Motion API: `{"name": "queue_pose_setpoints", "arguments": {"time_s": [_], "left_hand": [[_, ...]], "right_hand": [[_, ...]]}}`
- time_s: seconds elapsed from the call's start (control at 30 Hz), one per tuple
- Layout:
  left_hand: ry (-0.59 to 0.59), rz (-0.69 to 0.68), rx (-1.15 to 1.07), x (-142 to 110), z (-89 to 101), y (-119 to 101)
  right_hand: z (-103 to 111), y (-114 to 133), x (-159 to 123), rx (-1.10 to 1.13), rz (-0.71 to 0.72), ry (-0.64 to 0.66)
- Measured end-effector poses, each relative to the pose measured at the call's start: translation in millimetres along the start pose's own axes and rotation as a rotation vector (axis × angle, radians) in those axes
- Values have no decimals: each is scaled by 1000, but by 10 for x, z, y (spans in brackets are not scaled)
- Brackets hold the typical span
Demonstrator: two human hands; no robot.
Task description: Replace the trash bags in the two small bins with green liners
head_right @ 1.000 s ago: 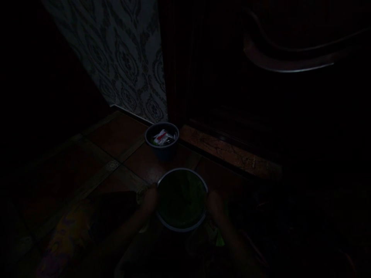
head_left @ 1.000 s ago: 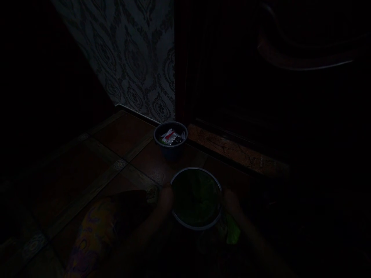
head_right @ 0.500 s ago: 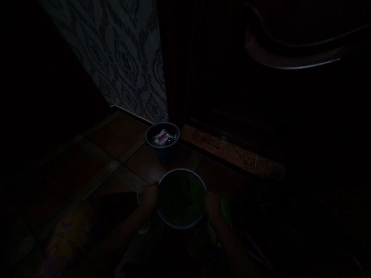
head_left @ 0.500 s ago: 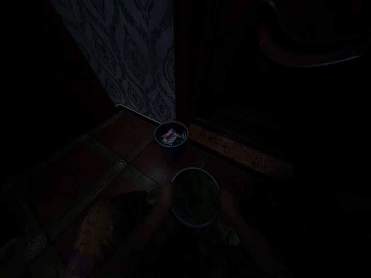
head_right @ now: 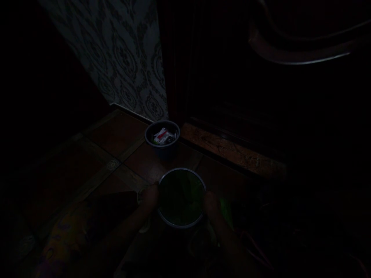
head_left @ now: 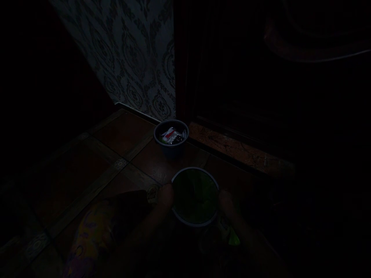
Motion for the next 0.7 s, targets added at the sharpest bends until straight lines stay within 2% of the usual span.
{"name": "queue_pose_setpoints", "arguments": {"time_s": [0.1, 0.23, 0.53, 0.7], "left_hand": [[-49, -22, -12, 31, -20, 25], [-53, -5, -47, 60, -56, 62], [-98, 5, -332, 126, -5, 127], [-95, 34, -427, 210, -25, 208]], "right_hand": [[-10, 6, -9, 17, 13, 1], [-54, 6, -2, 70, -5, 1], [-271, -43, 105, 273, -136, 42], [-261, -46, 100, 389, -200, 43]]}}
Point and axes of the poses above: each hand's wrist, its own x-axis towards the middle knuckle, its own z-axis out of the back of the hand, y = z × x, the point moved 5 cm from there along x, towards the middle knuckle, and after that the axes turned 13 degrees about -x, right-handed, at the moved point
